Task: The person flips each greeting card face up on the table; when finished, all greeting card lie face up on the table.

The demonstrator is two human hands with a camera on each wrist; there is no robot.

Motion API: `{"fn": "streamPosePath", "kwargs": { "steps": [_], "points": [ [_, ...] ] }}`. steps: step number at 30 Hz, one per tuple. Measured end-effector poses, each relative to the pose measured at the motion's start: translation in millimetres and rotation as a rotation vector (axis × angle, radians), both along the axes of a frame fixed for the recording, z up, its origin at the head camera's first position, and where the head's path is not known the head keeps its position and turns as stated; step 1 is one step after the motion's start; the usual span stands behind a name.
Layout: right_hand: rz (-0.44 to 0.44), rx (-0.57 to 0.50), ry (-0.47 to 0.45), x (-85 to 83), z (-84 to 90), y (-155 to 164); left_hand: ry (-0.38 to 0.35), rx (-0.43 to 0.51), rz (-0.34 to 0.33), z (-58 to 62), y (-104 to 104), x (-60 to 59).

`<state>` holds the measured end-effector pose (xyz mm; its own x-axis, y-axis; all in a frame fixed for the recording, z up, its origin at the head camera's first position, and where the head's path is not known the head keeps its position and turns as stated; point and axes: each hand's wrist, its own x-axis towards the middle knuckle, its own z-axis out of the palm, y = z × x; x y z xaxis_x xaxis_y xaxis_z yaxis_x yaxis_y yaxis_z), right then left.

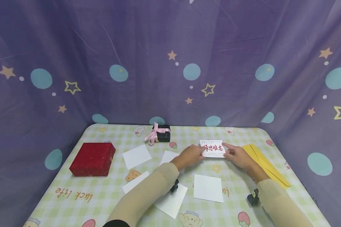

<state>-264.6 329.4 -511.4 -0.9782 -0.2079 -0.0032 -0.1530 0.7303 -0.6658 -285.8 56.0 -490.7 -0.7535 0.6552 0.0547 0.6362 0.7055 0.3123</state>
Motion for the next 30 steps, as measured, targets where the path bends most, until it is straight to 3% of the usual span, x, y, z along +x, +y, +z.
{"fn": "streamPosePath", "kwargs": {
  "steps": [10, 20, 30],
  "points": [
    [0.048, 0.055, -0.017, -3.7, -6.5, 4, -0.017, -0.070, 0.008, -0.1, 2, -0.5],
    [0.071, 0.083, -0.061, -7.4, -1.2, 0, -0.041, -0.143, 0.078, -5.8, 1, -3.2],
    [0.103, 0.110, -0.093, -11.0, 5.2, -1, -0.009, -0.154, 0.068, -7.5, 2, -7.2]
  ]
}}
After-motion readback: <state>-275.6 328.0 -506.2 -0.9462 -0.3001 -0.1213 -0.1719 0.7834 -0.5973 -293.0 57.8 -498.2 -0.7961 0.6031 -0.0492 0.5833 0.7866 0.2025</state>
